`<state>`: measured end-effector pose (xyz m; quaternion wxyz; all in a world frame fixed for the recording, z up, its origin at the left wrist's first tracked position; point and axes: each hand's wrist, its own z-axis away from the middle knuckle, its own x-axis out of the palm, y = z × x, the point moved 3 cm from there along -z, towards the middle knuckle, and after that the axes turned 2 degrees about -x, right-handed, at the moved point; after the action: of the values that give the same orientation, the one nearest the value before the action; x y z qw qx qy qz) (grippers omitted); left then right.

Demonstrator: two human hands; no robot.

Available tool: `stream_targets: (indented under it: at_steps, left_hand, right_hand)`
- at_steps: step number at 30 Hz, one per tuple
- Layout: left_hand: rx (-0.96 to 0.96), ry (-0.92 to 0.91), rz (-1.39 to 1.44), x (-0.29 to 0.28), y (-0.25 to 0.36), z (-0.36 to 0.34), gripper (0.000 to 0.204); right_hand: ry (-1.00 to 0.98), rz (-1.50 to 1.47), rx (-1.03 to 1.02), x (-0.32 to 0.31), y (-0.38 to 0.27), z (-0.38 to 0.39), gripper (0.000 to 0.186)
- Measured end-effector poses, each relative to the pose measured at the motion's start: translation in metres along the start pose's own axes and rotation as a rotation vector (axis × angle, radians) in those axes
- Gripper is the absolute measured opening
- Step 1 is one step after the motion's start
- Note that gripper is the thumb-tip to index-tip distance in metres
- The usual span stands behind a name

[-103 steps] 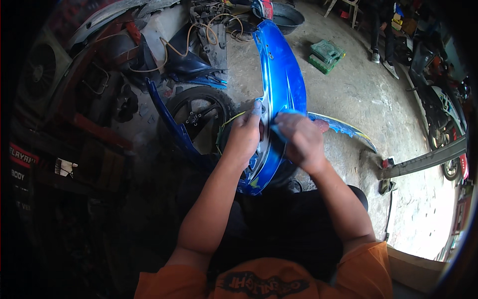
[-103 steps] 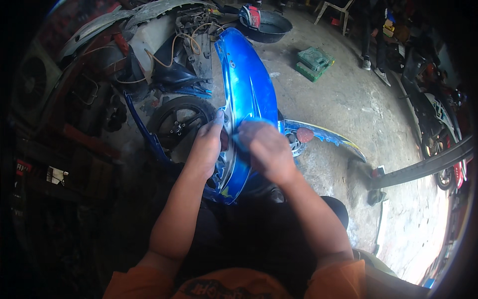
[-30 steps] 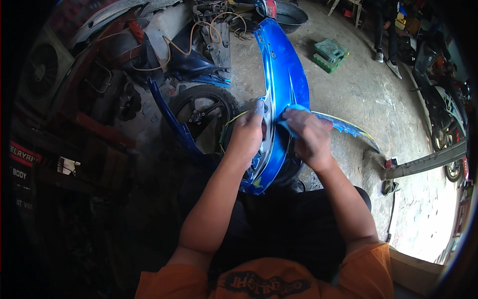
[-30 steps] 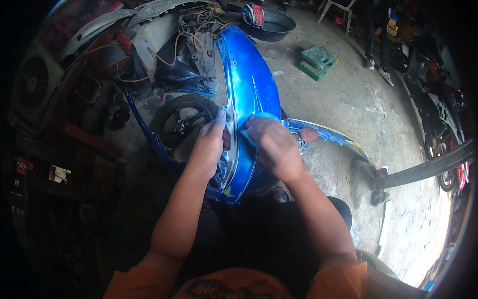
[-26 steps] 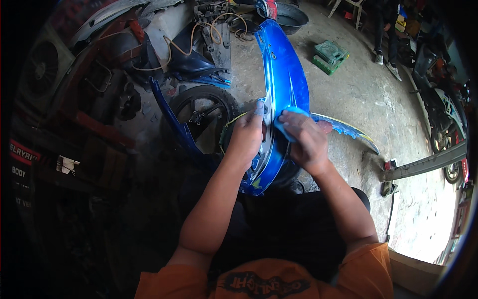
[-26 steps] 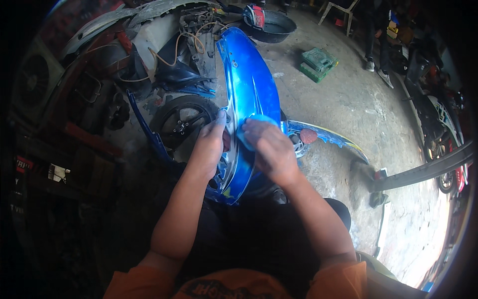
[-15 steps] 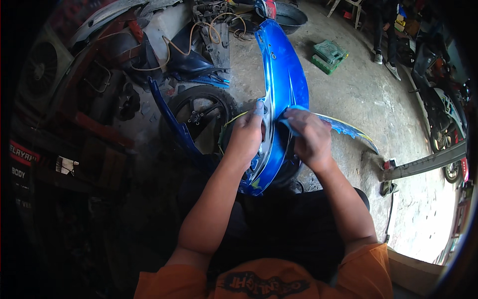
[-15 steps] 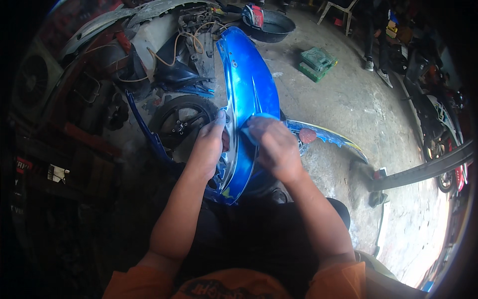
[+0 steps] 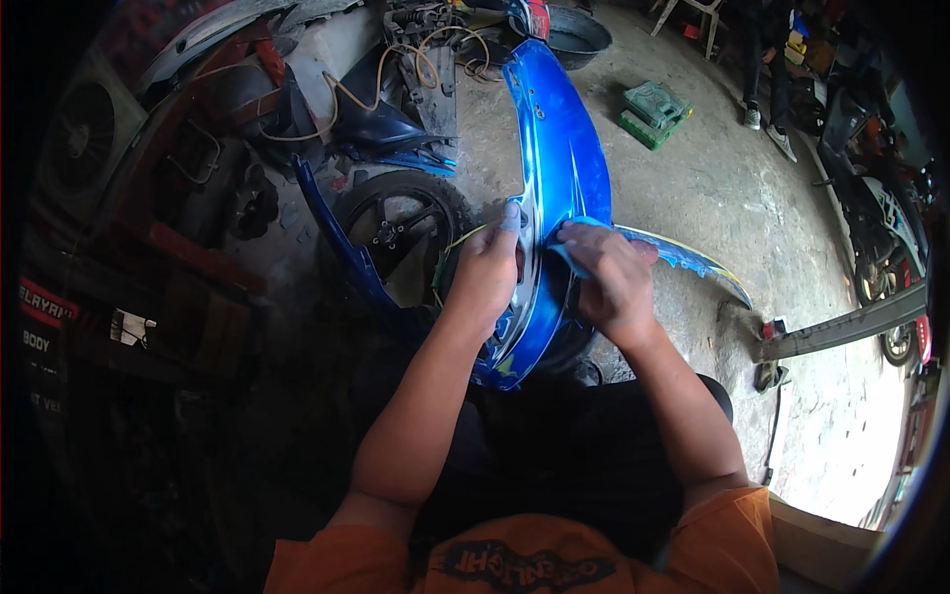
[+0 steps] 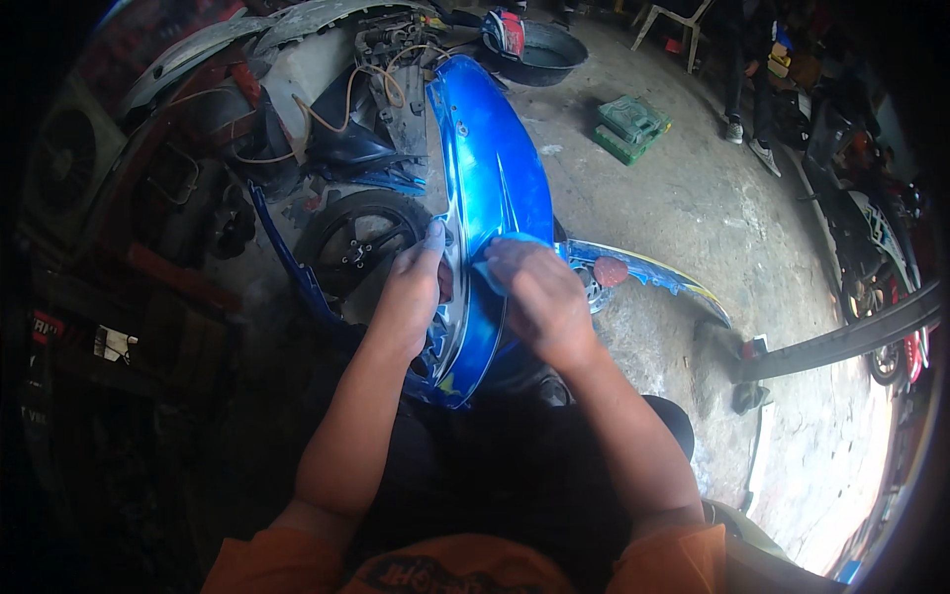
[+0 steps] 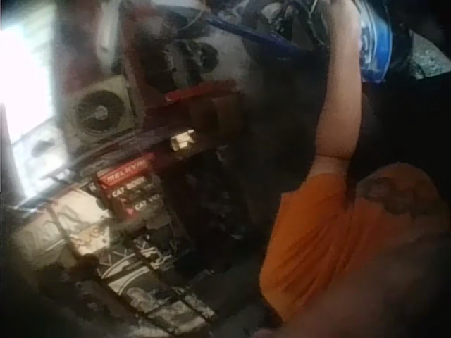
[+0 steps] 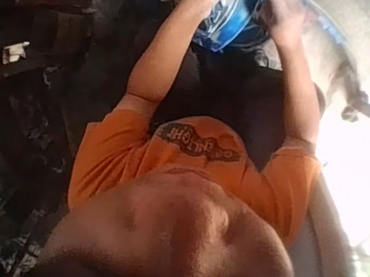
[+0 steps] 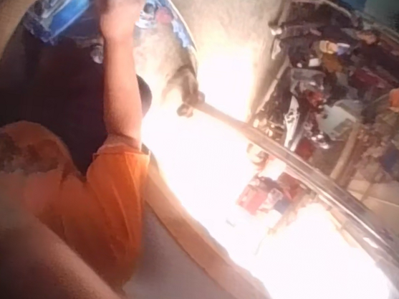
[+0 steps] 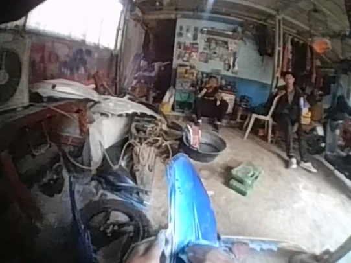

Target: The person sands the surface of a blue motorcycle fairing by hand with a piece of sandpaper, dipping it into a bucket of water occasionally.

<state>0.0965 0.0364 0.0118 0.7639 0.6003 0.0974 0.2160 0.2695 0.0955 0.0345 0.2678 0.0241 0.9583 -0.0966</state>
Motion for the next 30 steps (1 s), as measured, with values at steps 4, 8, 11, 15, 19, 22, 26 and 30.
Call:
stream_targets:
  at_steps: [4, 8, 11, 15, 19, 22, 26, 30]
  left_hand:
    - [0.002, 0.050, -0.008, 0.005, 0.005, 0.003, 0.055]
    - [0.011, 0.002, 0.007, 0.001, 0.002, 0.003, 0.056]
    - [0.010, -0.006, 0.000, 0.003, 0.003, 0.002, 0.055]
    - [0.004, 0.007, 0.011, 0.002, 0.002, 0.001, 0.053]
    - [0.018, 0.033, 0.040, 0.006, 0.009, 0.007, 0.055]
    - [-0.001, 0.028, 0.018, 0.004, 0.005, 0.005, 0.055]
    - [0.009, 0.024, 0.016, 0.004, 0.003, 0.001, 0.054]
    - [0.006, 0.025, 0.011, 0.004, 0.005, 0.004, 0.054]
  right_hand:
    - [0.001, 0.010, -0.001, 0.004, -0.003, 0.001, 0.040]
    - [0.012, 0.028, -0.016, 0.003, 0.005, 0.000, 0.038]
    - [0.030, 0.063, -0.005, 0.002, 0.002, -0.003, 0.036]
    - [0.020, 0.035, -0.043, 0.002, 0.000, -0.002, 0.037]
    - [0.000, 0.011, -0.053, 0.007, -0.008, 0.002, 0.036]
    - [0.031, 0.002, -0.045, 0.004, -0.002, -0.001, 0.034]
    - [0.002, 0.057, -0.029, 0.002, -0.006, -0.002, 0.034]
    - [0.019, 0.044, -0.010, 0.000, 0.002, -0.004, 0.035]
